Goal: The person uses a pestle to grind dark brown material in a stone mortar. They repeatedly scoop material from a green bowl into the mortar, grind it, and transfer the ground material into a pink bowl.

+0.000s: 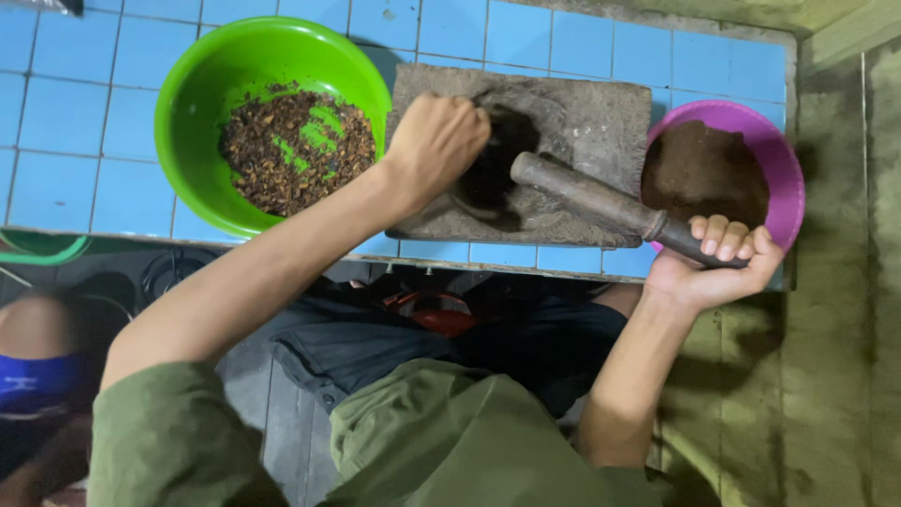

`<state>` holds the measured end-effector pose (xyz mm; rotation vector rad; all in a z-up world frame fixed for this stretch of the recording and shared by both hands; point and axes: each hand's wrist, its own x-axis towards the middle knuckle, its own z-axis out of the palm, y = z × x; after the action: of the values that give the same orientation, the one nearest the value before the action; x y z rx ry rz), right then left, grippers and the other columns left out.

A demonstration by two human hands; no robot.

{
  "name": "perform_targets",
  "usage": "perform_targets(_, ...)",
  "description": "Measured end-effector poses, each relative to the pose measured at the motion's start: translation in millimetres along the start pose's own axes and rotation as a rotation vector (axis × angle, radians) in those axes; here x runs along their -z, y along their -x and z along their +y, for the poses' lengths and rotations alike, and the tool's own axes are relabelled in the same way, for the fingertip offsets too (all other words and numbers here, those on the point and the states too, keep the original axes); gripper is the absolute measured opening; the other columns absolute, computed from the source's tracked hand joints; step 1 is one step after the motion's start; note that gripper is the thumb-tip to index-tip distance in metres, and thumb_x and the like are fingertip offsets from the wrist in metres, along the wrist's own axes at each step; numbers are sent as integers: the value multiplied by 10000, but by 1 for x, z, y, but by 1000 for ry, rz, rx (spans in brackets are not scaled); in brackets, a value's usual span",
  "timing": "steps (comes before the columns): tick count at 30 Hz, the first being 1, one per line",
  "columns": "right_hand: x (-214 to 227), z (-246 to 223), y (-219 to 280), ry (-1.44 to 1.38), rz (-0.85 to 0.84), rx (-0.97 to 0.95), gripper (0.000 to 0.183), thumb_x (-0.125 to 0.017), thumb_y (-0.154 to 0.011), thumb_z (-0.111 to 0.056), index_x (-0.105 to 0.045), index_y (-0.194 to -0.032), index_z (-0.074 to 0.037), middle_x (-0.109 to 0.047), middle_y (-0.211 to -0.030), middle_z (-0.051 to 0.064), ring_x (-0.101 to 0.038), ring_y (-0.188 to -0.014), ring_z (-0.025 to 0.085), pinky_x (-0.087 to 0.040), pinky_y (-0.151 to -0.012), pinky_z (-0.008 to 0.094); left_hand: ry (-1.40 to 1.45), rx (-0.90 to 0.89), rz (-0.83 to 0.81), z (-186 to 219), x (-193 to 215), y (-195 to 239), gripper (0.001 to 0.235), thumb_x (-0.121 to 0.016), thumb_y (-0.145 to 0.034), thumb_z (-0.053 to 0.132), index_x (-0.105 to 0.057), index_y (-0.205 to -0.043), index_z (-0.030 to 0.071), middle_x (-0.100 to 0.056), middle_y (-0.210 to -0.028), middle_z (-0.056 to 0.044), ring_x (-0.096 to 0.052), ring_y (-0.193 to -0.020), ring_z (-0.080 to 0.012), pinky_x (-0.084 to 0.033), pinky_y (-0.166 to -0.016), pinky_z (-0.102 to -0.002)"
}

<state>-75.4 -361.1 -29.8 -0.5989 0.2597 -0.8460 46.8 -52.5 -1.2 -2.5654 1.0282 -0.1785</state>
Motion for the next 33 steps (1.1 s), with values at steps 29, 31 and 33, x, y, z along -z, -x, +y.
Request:
perform_targets(29,1,-2,0,2,-18,-26,313,-559,-838,-118,-415,-564,-166,-332,-487,-39,-312,-462,111,-342,-534,284,203,-145,-111,2,-15,9,220,-505,-1066,192,-708,-982,214,-725,-928,-3,-752,-785,-240,-577,-536,-361)
perform_targets(31,2,-1,0,7,-13,-22,315,-566,-836,-120,-417,-563,-165,-331,-486,-39,-315,-461,111,-345,-534,283,186,-144,-43,-1,-17,9,242,-504,-1052,175,-707,-951,260,-721,-899,27,-748,-771,-242,-550,-518,-359)
perform_targets(33,5,-1,-1,-10,-57,-27,303,-549,-856,-119,-431,-580,-162,-329,-497,-37,-313,-469,111,-353,-541,287,233,-107,-130,-14,1,15,353,-524,-1122,298,-698,-855,145,-663,-737,17,-636,-532,-106,-519,-410,-283)
